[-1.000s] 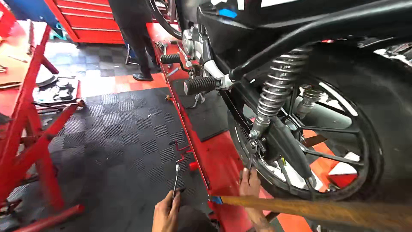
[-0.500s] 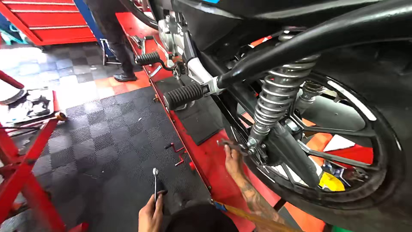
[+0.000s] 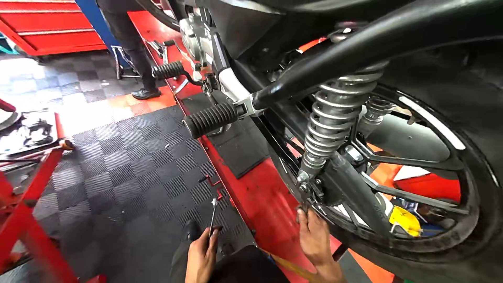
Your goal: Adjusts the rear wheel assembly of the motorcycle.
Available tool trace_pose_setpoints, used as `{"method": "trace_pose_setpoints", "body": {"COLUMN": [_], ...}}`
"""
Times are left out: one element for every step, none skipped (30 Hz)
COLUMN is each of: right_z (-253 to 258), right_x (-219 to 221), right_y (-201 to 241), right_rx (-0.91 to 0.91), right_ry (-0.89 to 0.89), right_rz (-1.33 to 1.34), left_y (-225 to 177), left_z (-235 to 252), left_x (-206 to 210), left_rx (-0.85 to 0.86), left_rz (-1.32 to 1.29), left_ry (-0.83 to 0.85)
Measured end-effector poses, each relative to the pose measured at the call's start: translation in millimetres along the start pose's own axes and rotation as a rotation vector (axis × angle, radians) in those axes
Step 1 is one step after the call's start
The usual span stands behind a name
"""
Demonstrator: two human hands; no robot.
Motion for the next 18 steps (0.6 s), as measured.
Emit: {"method": "trace_pose_setpoints", "body": {"right_z": [3, 9, 17, 26, 36, 46, 55, 64, 71, 76, 78, 79, 78, 76, 71, 64, 56, 48], "right_x": [5, 13, 22, 32, 41, 49, 57, 63, 66, 67, 67, 69, 73, 80, 85, 88, 85, 79], "right_y": [2, 6, 11, 18, 29, 39, 49, 60, 72, 82, 88, 89, 84, 75, 63, 49, 38, 29], "right_rx": [0.018, 0.037, 0.047, 0.048, 0.035, 0.020, 0.006, -0.021, -0.060, -0.107, -0.157, -0.189, -0.192, -0.175, -0.142, -0.108, -0.082, -0.054], "right_ry": [0.018, 0.048, 0.087, 0.125, 0.149, 0.167, 0.185, 0.208, 0.222, 0.225, 0.219, 0.204, 0.193, 0.187, 0.199, 0.214, 0.214, 0.214], "right_rz": [0.012, 0.035, 0.071, 0.123, 0.193, 0.279, 0.375, 0.477, 0.565, 0.625, 0.651, 0.636, 0.580, 0.495, 0.403, 0.330, 0.293, 0.280], "left_y": [1, 2, 4, 7, 9, 12, 13, 16, 19, 21, 24, 27, 30, 32, 33, 34, 35, 36], "left_z": [-3, -6, -10, -14, -18, -22, -26, -29, -32, -36, -40, -45, -48, -50, -53, -55, -55, -56], "left_x": [-1, -3, -4, -7, -9, -12, -15, -18, -22, -25, -27, -29, -31, -33, -34, -36, -38, -40], "left_rx": [-0.010, -0.024, -0.043, -0.061, -0.078, -0.091, -0.104, -0.110, -0.113, -0.118, -0.130, -0.146, -0.164, -0.176, -0.187, -0.198, -0.204, -0.201], "left_rz": [0.001, 0.003, 0.001, 0.000, -0.004, 0.000, 0.008, 0.021, 0.033, 0.039, 0.044, 0.044, 0.046, 0.052, 0.052, 0.054, 0.056, 0.061], "left_ry": [-0.004, -0.010, -0.017, -0.025, -0.035, -0.047, -0.057, -0.065, -0.074, -0.081, -0.087, -0.093, -0.097, -0.102, -0.103, -0.104, -0.110, -0.122]}}
Point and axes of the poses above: each hand's wrist, its own z-axis towards the middle knuckle, its own x-axis out of the palm, y = z × x, the point moved 10 cm from there along z, towards the middle knuckle, and after that the axes turned 13 degrees about x, right-handed, at the moved point
